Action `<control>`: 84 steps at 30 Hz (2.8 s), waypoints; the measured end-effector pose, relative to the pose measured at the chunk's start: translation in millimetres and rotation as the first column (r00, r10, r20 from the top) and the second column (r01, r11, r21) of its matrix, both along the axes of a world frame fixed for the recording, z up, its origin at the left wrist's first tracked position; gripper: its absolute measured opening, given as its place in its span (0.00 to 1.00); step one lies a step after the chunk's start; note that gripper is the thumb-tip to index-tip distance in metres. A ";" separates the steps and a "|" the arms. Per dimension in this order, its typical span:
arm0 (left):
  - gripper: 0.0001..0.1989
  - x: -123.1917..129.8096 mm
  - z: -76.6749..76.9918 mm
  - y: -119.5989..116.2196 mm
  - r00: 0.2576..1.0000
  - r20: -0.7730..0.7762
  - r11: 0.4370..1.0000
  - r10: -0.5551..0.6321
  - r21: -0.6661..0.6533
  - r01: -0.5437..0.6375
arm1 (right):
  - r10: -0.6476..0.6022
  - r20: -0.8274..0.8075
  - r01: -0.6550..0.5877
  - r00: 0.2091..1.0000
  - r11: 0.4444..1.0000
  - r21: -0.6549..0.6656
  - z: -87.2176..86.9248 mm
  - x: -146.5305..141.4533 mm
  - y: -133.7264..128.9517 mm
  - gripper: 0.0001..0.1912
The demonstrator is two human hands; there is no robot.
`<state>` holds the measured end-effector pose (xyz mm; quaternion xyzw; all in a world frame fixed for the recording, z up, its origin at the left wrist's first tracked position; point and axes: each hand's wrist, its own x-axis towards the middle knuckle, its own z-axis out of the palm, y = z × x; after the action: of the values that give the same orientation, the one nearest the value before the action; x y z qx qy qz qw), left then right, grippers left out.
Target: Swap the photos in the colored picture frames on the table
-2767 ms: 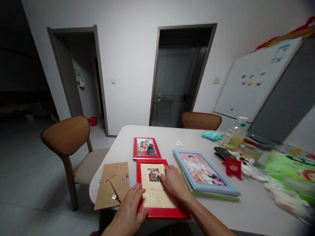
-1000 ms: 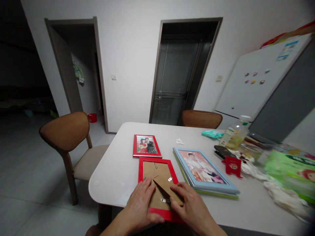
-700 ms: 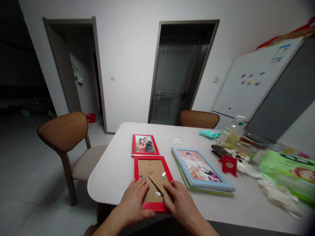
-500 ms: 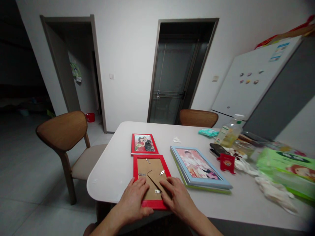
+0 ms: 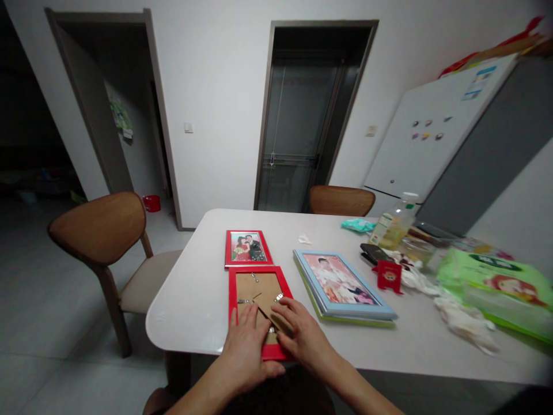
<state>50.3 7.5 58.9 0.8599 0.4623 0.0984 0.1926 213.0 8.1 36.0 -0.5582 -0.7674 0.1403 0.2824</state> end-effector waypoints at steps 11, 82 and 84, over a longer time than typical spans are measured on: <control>0.38 -4.4 -4.1 -0.4 1.000 -0.025 1.000 -0.014 -0.009 0.013 | 0.081 -0.020 -0.082 0.996 0.996 -0.025 1.6 5.1 -0.6 0.21; 0.13 -39.7 -27.2 0.0 0.912 0.402 0.994 -0.081 0.102 0.044 | 0.396 0.041 -0.394 0.917 0.918 -0.054 15.5 -7.6 3.4 0.15; 0.13 -39.4 -28.3 0.0 0.909 0.407 0.994 -0.086 0.100 0.050 | 0.328 0.000 -0.328 0.945 0.944 -0.050 15.6 -11.8 11.4 0.17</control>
<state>10.9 7.5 30.6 0.8432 0.3766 0.2901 0.2510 201.3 19.5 51.6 -0.4303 -0.8471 0.2018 0.2380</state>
